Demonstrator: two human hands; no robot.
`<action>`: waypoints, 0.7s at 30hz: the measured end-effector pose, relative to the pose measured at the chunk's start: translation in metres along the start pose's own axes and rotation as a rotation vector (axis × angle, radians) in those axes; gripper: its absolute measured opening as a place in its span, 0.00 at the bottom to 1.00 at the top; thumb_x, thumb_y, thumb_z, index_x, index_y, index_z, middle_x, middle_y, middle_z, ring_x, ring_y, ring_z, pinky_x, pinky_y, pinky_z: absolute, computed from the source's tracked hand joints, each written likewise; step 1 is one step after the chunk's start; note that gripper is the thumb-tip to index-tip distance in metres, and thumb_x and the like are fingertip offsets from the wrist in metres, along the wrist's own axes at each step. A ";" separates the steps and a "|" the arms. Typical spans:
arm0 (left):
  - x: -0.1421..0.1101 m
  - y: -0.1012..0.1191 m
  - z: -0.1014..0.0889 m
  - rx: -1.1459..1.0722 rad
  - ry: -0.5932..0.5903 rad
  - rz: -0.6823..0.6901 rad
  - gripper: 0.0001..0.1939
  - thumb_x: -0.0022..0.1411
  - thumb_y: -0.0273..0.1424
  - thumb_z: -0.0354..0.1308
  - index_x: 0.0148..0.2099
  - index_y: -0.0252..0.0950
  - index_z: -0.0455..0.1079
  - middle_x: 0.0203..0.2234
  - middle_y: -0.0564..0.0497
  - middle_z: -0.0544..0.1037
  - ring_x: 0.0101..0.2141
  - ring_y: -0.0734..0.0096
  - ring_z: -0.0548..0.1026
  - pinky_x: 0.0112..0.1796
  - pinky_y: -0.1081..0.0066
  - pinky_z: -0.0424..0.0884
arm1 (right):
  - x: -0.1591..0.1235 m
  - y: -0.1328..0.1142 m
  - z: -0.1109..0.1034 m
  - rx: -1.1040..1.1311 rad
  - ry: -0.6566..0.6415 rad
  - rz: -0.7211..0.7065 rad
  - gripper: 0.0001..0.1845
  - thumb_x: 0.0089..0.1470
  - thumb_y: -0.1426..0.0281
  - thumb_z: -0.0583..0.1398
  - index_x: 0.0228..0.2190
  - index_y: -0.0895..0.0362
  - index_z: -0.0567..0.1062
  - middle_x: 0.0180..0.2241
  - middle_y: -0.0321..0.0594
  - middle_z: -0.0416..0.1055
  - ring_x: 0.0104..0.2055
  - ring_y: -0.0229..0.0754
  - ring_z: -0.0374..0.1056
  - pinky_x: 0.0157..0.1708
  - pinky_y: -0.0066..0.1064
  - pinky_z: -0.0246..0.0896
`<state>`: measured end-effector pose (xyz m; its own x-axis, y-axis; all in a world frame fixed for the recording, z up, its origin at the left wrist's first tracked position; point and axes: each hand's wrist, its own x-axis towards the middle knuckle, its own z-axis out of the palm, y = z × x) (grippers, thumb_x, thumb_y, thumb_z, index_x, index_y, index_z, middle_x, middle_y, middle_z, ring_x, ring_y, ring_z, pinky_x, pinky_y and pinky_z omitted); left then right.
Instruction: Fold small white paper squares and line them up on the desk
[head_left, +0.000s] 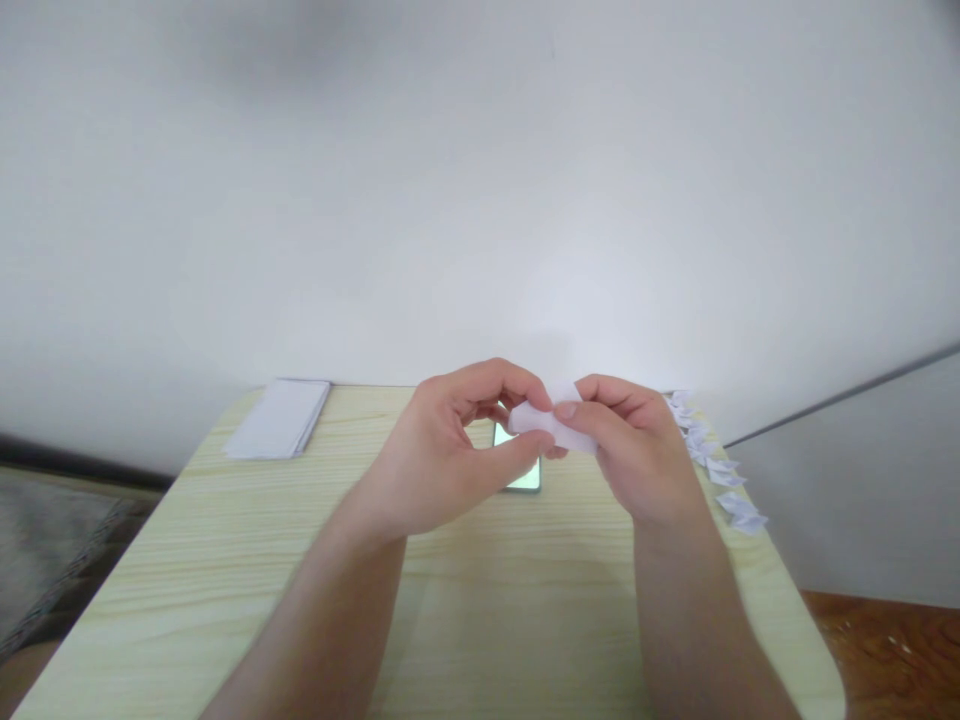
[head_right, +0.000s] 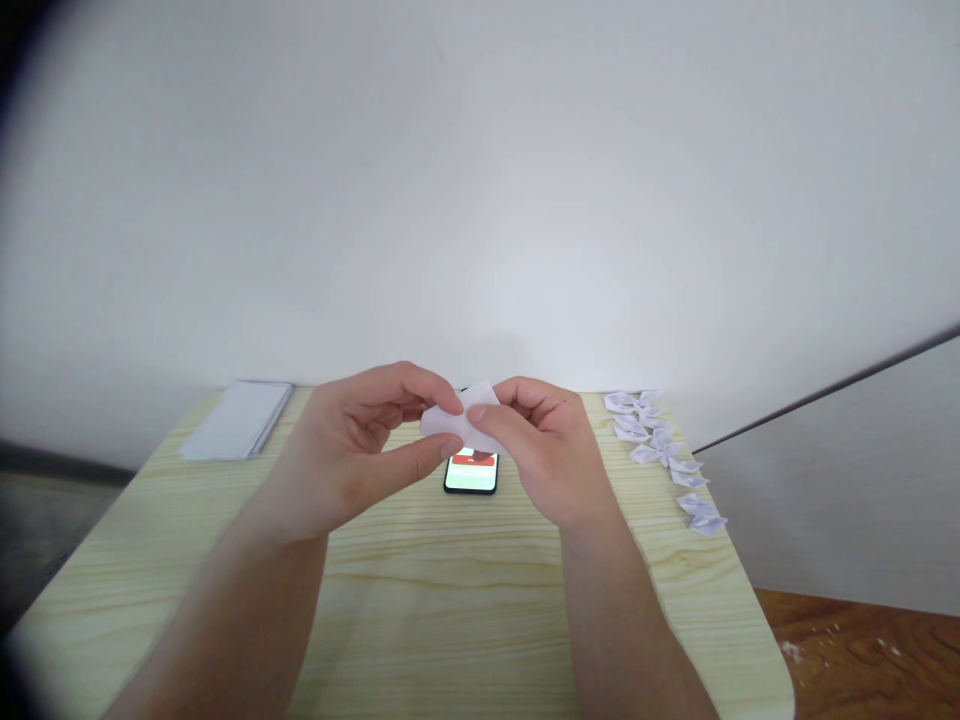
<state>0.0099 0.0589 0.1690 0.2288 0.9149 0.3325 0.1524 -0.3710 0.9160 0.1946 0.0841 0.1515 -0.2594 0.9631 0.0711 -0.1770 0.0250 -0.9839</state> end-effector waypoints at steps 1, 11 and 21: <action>0.000 0.000 0.000 -0.003 -0.002 0.003 0.09 0.59 0.26 0.66 0.42 0.38 0.75 0.34 0.53 0.79 0.34 0.72 0.74 0.37 0.69 0.71 | 0.000 0.000 0.000 0.008 0.002 0.008 0.04 0.53 0.70 0.68 0.27 0.56 0.81 0.24 0.33 0.75 0.27 0.36 0.67 0.28 0.29 0.60; -0.001 0.002 0.000 -0.034 -0.044 0.035 0.14 0.58 0.21 0.64 0.47 0.38 0.74 0.40 0.50 0.80 0.40 0.68 0.77 0.41 0.68 0.73 | 0.000 -0.001 -0.001 0.078 -0.058 0.099 0.06 0.54 0.69 0.67 0.27 0.56 0.79 0.22 0.35 0.76 0.24 0.39 0.71 0.27 0.31 0.63; -0.001 0.003 0.000 -0.011 -0.023 0.023 0.12 0.58 0.24 0.65 0.45 0.39 0.74 0.39 0.50 0.80 0.39 0.67 0.77 0.40 0.67 0.74 | 0.001 -0.001 0.000 0.082 -0.098 0.129 0.07 0.55 0.67 0.65 0.28 0.56 0.77 0.21 0.35 0.76 0.24 0.40 0.72 0.27 0.31 0.66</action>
<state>0.0100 0.0570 0.1715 0.2542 0.9022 0.3485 0.1367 -0.3903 0.9105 0.1942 0.0845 0.1524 -0.3758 0.9260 -0.0356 -0.2123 -0.1234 -0.9694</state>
